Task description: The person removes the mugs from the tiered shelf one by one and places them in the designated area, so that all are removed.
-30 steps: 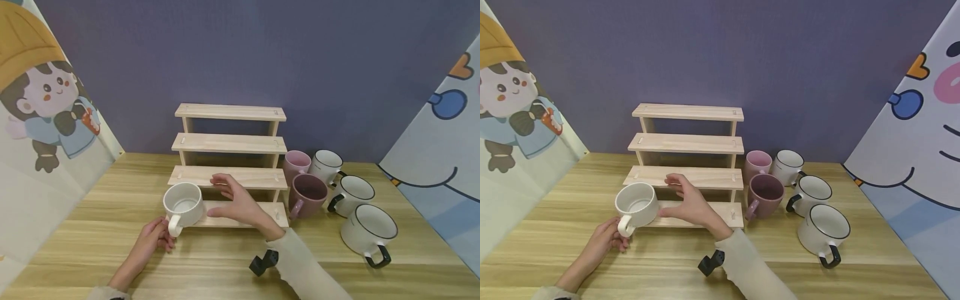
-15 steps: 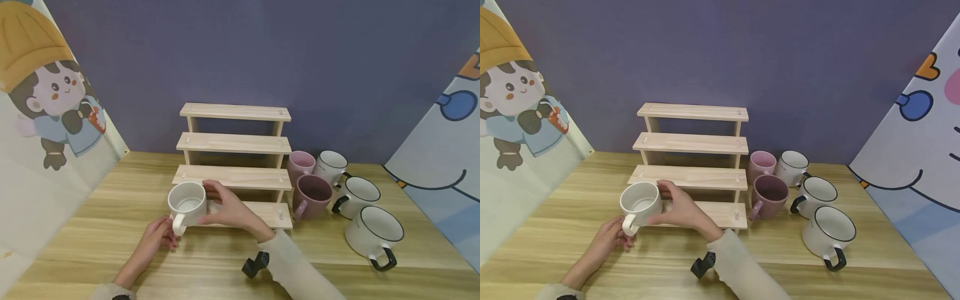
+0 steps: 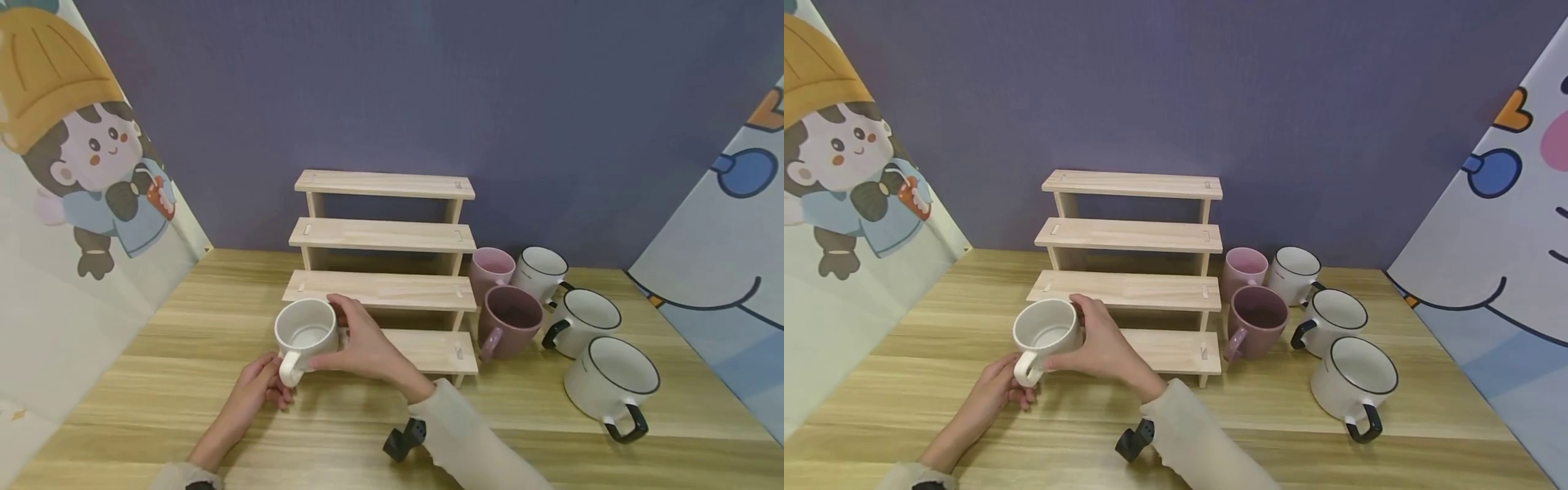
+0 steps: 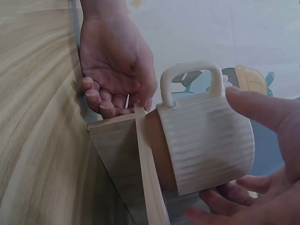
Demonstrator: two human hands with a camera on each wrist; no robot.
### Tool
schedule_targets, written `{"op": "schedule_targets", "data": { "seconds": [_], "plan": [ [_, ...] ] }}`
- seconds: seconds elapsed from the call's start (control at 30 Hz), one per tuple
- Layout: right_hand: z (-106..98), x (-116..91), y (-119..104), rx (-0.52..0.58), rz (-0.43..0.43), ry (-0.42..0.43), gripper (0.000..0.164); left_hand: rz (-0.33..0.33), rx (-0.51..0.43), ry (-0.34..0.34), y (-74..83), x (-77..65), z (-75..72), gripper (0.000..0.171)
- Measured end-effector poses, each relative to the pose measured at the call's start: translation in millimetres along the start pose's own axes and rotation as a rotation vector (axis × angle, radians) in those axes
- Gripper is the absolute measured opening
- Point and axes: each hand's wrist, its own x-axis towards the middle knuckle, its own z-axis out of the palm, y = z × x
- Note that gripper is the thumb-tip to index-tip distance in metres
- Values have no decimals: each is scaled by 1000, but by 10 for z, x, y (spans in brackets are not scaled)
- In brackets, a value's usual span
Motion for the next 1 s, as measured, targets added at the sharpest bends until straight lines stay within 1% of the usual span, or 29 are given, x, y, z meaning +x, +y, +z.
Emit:
{"op": "schedule_targets", "data": {
  "seconds": [0.1,0.27,0.5,0.63,0.73,0.83,1.0],
  "plan": [
    [23,1,-5,-5,18,12,93,5,-11,-19,-9,-5,-13,32],
    [47,6,1,-21,29,25,91,38,-32,-50,-11,-18,-34,35],
    [79,22,2,-16,32,29,85,44,-36,-34,-2,-36,-38,37],
    [112,38,10,34,8,8,81,57,-38,-29,0,-38,-37,34],
    [136,51,16,93,1,-15,84,65,-45,-28,4,-36,-36,31],
    [166,68,30,138,13,-28,88,72,-53,-26,2,-30,-30,28],
    [208,92,51,162,44,-23,95,90,-65,-44,-15,-21,-23,27]
  ]
}}
